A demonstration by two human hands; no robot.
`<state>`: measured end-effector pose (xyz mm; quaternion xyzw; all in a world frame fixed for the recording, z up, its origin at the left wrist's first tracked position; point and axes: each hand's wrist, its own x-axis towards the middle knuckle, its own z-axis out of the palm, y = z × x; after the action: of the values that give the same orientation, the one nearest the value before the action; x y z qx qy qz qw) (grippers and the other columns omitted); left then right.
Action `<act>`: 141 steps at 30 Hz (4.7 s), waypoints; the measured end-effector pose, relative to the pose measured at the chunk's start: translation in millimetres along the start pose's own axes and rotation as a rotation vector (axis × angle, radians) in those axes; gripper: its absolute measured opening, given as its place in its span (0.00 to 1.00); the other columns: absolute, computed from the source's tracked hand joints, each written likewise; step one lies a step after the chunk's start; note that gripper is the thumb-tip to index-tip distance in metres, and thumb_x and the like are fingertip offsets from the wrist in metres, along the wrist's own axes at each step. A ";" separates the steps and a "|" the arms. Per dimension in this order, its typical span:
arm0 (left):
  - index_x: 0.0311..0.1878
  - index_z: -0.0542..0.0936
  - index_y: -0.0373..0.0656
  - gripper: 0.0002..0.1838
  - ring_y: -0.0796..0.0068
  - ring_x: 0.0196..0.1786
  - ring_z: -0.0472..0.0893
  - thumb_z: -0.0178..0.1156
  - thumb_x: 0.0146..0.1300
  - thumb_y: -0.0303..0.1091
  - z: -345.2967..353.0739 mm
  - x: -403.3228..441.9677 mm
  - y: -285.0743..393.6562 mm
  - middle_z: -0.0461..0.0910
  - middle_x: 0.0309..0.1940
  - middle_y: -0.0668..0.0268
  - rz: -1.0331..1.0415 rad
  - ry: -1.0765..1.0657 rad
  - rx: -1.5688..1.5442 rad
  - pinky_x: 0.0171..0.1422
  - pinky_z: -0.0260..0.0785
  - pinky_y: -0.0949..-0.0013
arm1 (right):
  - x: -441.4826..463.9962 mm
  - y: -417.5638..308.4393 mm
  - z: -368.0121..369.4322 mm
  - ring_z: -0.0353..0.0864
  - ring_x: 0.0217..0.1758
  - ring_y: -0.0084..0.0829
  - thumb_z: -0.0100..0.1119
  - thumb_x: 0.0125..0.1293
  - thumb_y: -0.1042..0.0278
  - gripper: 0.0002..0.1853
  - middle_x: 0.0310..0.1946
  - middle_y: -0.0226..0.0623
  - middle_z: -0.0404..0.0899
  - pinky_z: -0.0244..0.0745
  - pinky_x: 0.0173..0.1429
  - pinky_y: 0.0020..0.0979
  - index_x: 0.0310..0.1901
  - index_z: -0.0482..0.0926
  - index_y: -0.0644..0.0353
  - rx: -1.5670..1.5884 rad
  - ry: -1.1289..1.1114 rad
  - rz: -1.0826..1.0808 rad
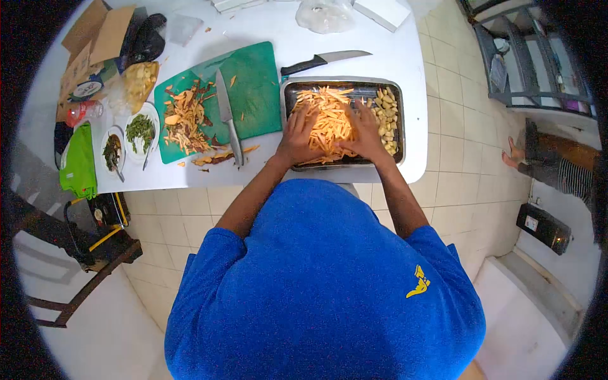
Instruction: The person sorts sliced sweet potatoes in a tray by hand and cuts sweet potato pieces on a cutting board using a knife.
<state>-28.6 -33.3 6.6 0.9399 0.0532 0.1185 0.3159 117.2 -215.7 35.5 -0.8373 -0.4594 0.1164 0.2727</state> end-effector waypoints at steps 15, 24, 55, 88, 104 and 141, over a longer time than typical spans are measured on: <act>0.70 0.58 0.46 0.55 0.39 0.68 0.57 0.75 0.35 0.42 19.4 29.5 -30.7 0.56 0.65 0.42 -0.058 -0.079 -0.083 0.71 0.55 0.50 | 41.6 0.3 18.4 0.64 0.63 0.54 0.76 0.38 0.63 0.57 0.62 0.51 0.62 0.67 0.62 0.47 0.71 0.52 0.43 0.021 -0.299 0.003; 0.61 0.69 0.45 0.37 0.49 0.57 0.72 0.68 0.42 0.29 1.5 30.5 -26.5 0.70 0.57 0.54 -0.146 -0.086 -0.131 0.61 0.67 0.58 | 30.4 -1.5 26.5 0.78 0.47 0.43 0.73 0.45 0.70 0.36 0.46 0.45 0.78 0.75 0.51 0.38 0.60 0.71 0.51 0.239 0.024 0.074; 0.51 0.76 0.36 0.20 0.47 0.57 0.71 0.60 0.60 0.40 -10.5 43.2 -22.4 0.73 0.51 0.47 0.077 0.047 -0.275 0.62 0.63 0.57 | 13.2 -3.8 2.3 0.77 0.47 0.26 0.57 0.67 0.56 0.22 0.50 0.41 0.77 0.74 0.51 0.28 0.60 0.72 0.54 0.830 0.099 0.288; 0.41 0.80 0.39 0.19 0.70 0.39 0.80 0.50 0.67 0.47 39.9 89.7 -64.4 0.80 0.37 0.63 -0.816 0.147 -1.577 0.45 0.73 0.67 | 80.0 -17.1 14.5 0.76 0.50 0.37 0.36 0.71 0.38 0.34 0.49 0.41 0.76 0.70 0.55 0.39 0.57 0.71 0.65 1.281 -0.094 0.665; 0.38 0.81 0.34 0.13 0.76 0.37 0.78 0.57 0.65 0.37 -4.6 41.9 -1.3 0.81 0.31 0.65 -0.366 0.104 -0.784 0.44 0.68 0.73 | -0.3 -26.7 20.1 0.79 0.45 0.36 0.62 0.60 0.66 0.08 0.40 0.39 0.80 0.72 0.50 0.33 0.39 0.81 0.60 0.547 0.178 0.078; 0.67 0.57 0.35 0.33 0.45 0.66 0.59 0.42 0.70 0.52 10.5 39.1 -14.2 0.59 0.63 0.40 -0.718 -0.002 -0.362 0.69 0.53 0.54 | 35.1 38.3 49.2 0.71 0.59 0.56 0.31 0.71 0.44 0.33 0.56 0.58 0.72 0.64 0.64 0.45 0.59 0.70 0.66 0.181 -0.155 0.589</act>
<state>11.5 -21.3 -2.8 0.7908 0.3563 0.0071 0.4977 141.7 -185.7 -24.7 -0.8953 -0.2046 0.2942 0.2646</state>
